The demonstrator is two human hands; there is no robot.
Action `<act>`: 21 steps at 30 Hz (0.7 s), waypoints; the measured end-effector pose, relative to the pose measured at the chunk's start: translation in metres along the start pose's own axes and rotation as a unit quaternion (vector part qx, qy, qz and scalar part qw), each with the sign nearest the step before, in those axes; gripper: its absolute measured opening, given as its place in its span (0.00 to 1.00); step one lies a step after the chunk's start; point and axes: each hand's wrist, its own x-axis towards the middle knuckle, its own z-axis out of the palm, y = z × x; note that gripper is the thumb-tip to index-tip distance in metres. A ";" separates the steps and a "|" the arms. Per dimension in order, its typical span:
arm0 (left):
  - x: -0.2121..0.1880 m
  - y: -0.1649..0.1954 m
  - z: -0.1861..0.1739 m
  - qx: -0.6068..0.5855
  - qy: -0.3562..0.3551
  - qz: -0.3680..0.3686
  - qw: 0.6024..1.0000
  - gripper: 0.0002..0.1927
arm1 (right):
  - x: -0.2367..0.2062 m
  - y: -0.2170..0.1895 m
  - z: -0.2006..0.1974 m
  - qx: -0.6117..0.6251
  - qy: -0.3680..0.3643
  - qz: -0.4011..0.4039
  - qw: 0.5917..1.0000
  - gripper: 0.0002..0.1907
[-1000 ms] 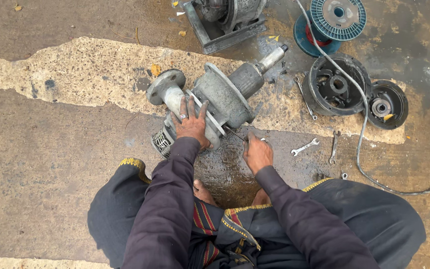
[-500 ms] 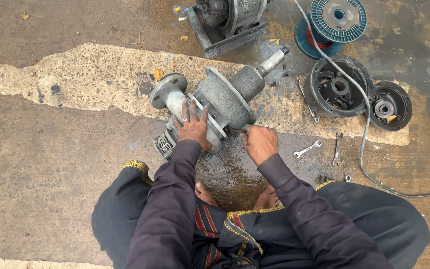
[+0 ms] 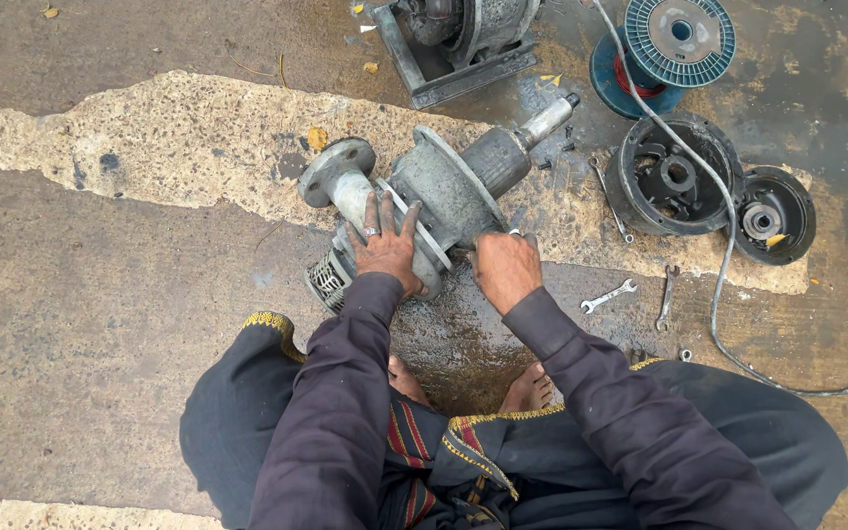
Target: The person is repairing a motor by loosening and tightening bolts on the motor housing using a wrench. They also use a hammer to tap the motor housing. The person is sitting on the floor with various tools and motor parts around them.
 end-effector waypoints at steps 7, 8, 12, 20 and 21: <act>0.004 0.001 0.003 -0.006 -0.006 -0.002 1.000 0.78 | -0.029 0.021 0.046 -0.016 -0.034 0.064 0.997 0.07; 0.004 0.001 0.004 -0.003 -0.004 0.000 1.000 0.77 | -0.034 0.025 0.055 -0.026 -0.063 0.084 0.994 0.08; 0.003 0.000 0.005 0.005 -0.005 -0.003 1.000 0.78 | -0.047 0.038 0.088 0.039 -0.017 0.095 0.995 0.11; 0.002 0.002 -0.002 0.009 -0.014 -0.010 1.000 0.78 | -0.041 0.040 0.092 0.066 -0.072 0.130 0.987 0.13; 0.002 0.002 -0.001 0.006 -0.014 -0.010 1.000 0.78 | -0.039 0.042 0.086 0.056 -0.093 0.135 0.985 0.11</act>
